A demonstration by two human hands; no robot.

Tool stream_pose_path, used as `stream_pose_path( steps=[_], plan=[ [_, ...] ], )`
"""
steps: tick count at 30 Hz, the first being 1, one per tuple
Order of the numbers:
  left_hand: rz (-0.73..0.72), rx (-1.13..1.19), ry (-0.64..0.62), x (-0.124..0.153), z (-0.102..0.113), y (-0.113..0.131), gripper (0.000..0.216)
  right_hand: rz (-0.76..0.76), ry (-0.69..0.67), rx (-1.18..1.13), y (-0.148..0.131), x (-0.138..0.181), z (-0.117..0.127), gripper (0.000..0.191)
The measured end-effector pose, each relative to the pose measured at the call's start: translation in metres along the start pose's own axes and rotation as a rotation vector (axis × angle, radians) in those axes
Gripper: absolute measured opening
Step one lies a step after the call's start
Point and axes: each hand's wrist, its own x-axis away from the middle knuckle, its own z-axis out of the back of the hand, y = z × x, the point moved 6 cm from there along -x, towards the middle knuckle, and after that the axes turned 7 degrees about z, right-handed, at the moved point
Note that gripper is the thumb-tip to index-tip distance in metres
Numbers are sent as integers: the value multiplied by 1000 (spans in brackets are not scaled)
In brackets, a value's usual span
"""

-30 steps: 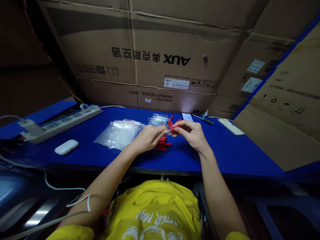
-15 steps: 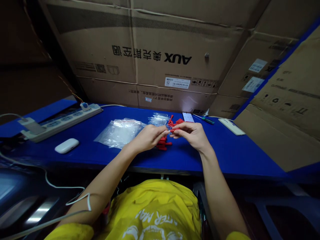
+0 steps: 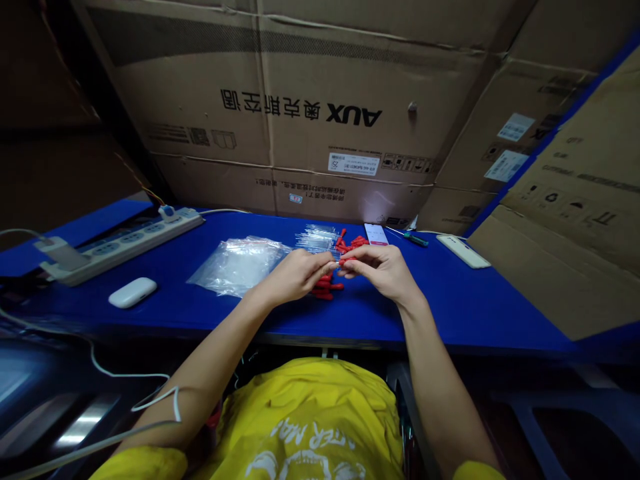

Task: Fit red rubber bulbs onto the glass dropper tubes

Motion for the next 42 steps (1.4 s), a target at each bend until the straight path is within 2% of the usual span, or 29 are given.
stream_pose_path(
  steps=[7,10,15,21,27,29,31,34,37,39,42],
  plan=[
    [26,-149,13,1,-7,-7,40,28,-42,123,0,1,0,22],
    [63,-213,45,0,-7,-8,42,42,-17,134,2,-2,-2,18],
    [128,-88,79,-1,1,-7,37,63,105,-38,2,-7,-4,23],
    [241,-49,69,-1,5,-8,36,62,244,-106,1,-10,4,36],
    [231,141,123,-2,7,2,42,26,227,-209,10,-14,-17,37],
    [265,111,126,-2,9,-1,46,48,224,-170,10,-13,-23,39],
    [311,119,200,-1,16,-6,44,34,195,-88,9,-12,-26,37],
    [342,224,310,2,27,-13,43,31,57,270,5,-10,-34,27],
    [292,242,268,1,27,-14,37,69,-65,590,2,-8,-43,18],
    [273,251,285,1,26,-16,34,84,-93,650,3,-8,-44,18],
    [321,343,366,2,26,-26,33,141,-84,749,3,-8,-40,21]
  ],
)
